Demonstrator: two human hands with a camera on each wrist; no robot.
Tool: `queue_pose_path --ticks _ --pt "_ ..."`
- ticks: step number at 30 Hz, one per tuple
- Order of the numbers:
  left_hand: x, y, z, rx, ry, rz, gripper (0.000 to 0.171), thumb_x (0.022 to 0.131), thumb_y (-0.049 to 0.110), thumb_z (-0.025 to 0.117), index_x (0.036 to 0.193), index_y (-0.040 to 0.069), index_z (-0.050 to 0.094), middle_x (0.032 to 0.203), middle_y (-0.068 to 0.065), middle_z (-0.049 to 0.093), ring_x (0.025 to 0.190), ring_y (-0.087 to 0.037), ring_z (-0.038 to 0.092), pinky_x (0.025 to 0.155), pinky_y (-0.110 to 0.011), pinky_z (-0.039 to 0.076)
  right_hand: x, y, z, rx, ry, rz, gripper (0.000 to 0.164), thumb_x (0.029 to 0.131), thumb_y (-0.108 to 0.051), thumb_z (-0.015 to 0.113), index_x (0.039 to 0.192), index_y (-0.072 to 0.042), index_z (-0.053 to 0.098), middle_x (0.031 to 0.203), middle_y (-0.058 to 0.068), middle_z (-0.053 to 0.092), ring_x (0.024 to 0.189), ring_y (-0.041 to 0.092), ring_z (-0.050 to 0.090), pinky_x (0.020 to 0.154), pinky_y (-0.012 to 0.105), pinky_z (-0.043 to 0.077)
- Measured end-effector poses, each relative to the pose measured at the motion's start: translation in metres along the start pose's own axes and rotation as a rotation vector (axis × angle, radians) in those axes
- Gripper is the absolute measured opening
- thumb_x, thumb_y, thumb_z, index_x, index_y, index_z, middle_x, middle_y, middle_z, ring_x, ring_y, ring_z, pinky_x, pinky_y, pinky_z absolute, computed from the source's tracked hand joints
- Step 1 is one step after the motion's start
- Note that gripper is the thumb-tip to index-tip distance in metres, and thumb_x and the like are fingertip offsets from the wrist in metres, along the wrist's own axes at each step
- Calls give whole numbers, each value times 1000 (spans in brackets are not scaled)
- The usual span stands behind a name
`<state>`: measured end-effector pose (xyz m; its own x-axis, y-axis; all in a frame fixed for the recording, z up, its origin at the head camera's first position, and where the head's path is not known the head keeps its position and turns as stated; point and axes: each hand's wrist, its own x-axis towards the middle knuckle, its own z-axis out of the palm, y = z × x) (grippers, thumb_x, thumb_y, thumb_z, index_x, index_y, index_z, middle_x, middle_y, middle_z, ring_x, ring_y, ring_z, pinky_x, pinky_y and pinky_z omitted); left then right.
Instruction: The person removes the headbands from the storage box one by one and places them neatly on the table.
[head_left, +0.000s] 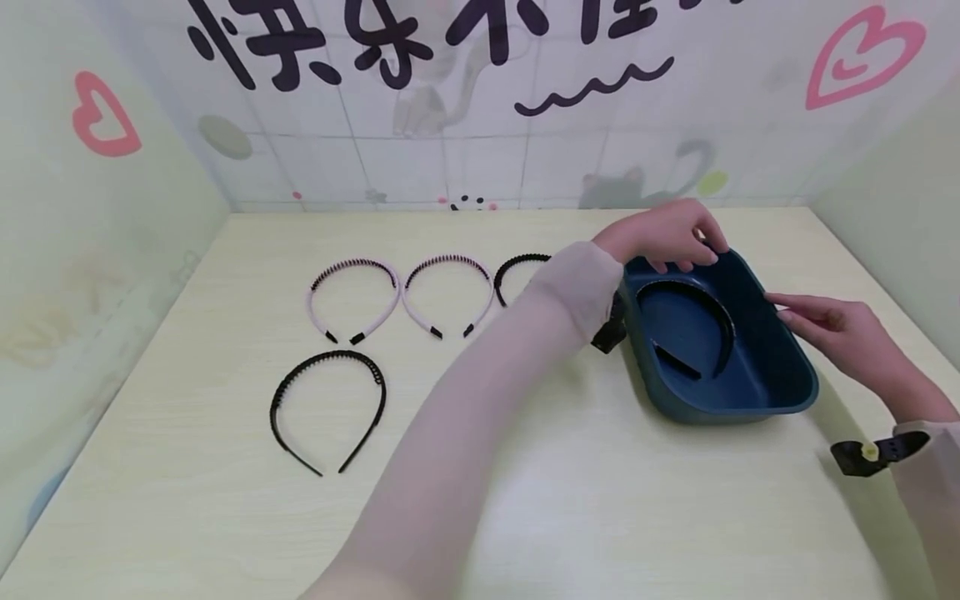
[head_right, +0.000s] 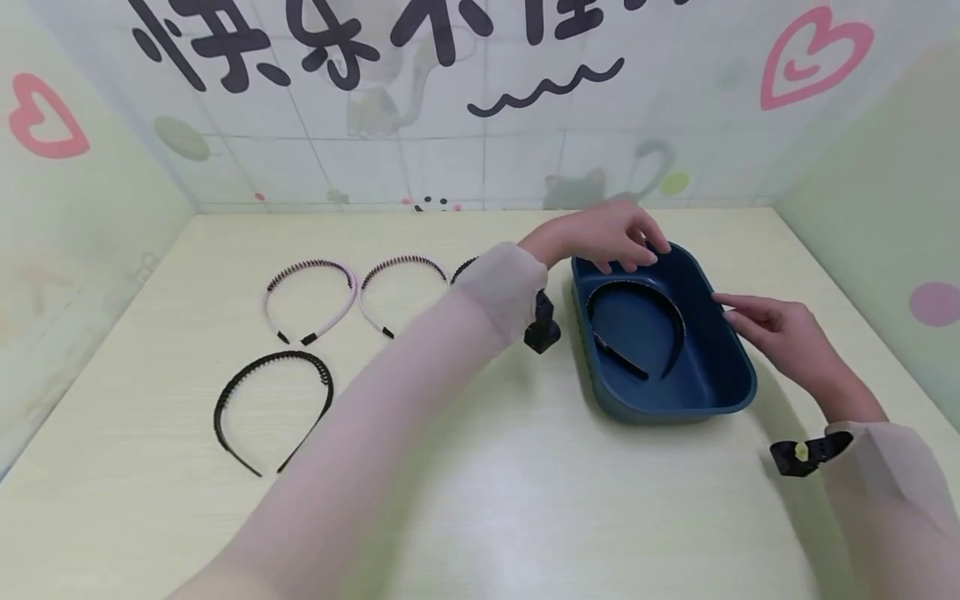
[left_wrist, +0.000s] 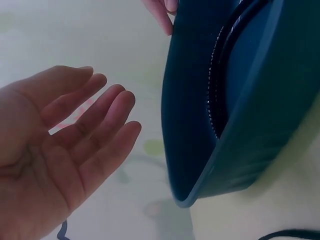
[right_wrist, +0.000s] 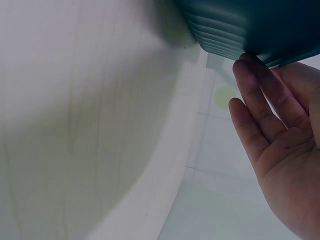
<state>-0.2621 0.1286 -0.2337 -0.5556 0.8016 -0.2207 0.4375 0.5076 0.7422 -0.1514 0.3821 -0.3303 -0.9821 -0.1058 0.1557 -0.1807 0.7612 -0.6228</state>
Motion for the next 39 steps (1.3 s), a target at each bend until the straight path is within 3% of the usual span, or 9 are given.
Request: queue_pose_path --ticks 9,13,16,18,20,23,26,30,39 --pt "26 0 5 -25 7 -148 38 93 17 53 130 19 53 122 8 55 102 -10 56 78 -25 47 0 2 0 1 5 -8 37 93 -16 54 125 3 53 100 -36 46 88 -23 44 71 1 36" --pt "33 -3 4 -44 32 -182 35 92 18 54 126 20 57 119 11 55 103 -11 57 75 -27 48 1 0 -2 11 3 -9 36 93 -16 54 125 2 54 100 -35 49 88 -21 46 71 1 36" --pt "40 -5 7 -37 33 -177 13 91 18 54 90 14 66 86 6 55 80 -9 58 62 -26 46 1 0 -2 22 1 -7 36 93 -15 55 125 1 55 100 -35 50 88 -19 48 71 2 37" --pt "45 -6 11 -27 36 -160 27 91 16 54 64 11 53 64 5 42 58 -9 47 55 -24 41 1 1 -3 24 1 -7 36 93 -16 55 125 1 55 100 -35 50 87 -19 48 71 2 37" --pt "50 -7 15 -13 46 -153 40 90 13 53 55 12 35 54 2 28 48 -11 33 50 -23 37 0 1 -2 25 5 -12 36 93 -16 55 124 1 55 100 -34 51 87 -19 49 71 2 37" --pt "58 -9 21 33 99 -168 41 89 10 52 53 12 31 49 2 26 42 -11 28 49 -21 35 1 0 -2 28 10 -26 35 92 -14 56 123 1 56 101 -33 51 88 -18 49 72 2 37" --pt "66 -13 26 84 142 -206 39 87 11 53 56 12 30 49 2 26 42 -11 31 47 -21 33 2 0 -1 34 4 -34 34 92 -13 56 123 2 56 101 -32 52 89 -17 50 73 2 37" --pt "75 -21 30 105 166 -217 37 87 11 53 60 12 27 57 2 20 49 -13 26 49 -22 28 5 1 -1 30 -2 -28 34 92 -11 56 123 2 56 101 -31 53 89 -17 50 72 3 38" --pt "81 -24 33 111 149 -214 20 88 13 52 76 10 36 85 -2 35 66 -14 33 58 -21 29 4 4 -2 22 6 6 34 92 -11 56 123 2 56 99 -32 53 87 -16 50 71 3 38"
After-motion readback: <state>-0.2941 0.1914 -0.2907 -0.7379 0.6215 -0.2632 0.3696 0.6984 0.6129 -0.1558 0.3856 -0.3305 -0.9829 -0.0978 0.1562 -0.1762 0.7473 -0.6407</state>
